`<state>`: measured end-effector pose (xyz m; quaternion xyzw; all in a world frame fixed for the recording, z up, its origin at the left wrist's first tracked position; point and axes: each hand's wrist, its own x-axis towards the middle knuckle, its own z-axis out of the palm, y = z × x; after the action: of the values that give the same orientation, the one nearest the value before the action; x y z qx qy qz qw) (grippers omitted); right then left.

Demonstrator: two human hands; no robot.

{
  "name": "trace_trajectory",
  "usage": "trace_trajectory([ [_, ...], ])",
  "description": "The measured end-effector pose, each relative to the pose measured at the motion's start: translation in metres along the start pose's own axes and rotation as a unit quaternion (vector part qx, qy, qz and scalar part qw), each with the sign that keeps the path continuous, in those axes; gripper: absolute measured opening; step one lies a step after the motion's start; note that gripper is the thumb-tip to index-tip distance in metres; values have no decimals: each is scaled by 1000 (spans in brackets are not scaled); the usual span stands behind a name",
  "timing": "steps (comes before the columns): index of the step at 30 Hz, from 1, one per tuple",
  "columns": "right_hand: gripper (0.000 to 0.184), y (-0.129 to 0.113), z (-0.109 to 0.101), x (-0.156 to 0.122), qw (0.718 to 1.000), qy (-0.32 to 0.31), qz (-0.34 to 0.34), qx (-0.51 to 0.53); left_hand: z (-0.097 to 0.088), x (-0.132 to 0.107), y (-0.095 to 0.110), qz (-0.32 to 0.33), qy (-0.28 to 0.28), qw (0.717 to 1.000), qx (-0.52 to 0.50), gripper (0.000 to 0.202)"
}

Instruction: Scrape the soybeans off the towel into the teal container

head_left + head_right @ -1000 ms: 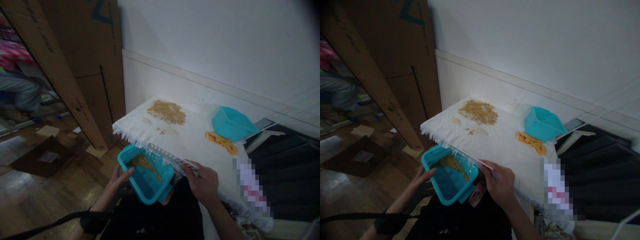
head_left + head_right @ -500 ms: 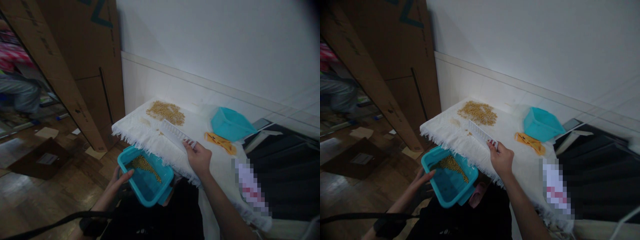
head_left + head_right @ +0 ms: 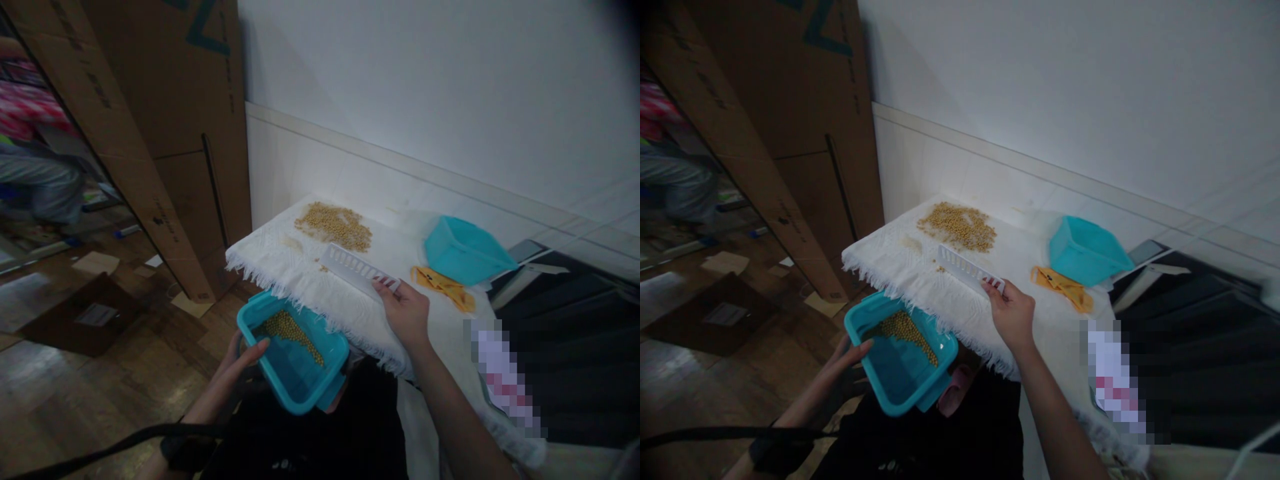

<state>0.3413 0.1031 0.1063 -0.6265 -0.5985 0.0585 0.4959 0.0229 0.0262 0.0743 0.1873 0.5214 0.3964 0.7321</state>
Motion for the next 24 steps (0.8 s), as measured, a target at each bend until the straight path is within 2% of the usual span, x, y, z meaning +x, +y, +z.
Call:
trace_trajectory([
  [6,33,1,-1,5,1000,-17,6,12,-3,5,-5,2,0,1000,13,105],
  [12,32,-9,-4,-14,999,-19,-9,25,-3,5,-2,8,7,1000,18,106],
  [17,24,-24,-10,-38,996,-32,-86,-5,-1,4,3,15,33,999,35,98],
  [20,24,-34,-18,-53,989,-54,-133,-35,-1,3,3,21,30,999,27,96],
  [24,29,-39,-27,-63,988,-47,-132,-59,0,3,2,22,33,999,22,96],
])
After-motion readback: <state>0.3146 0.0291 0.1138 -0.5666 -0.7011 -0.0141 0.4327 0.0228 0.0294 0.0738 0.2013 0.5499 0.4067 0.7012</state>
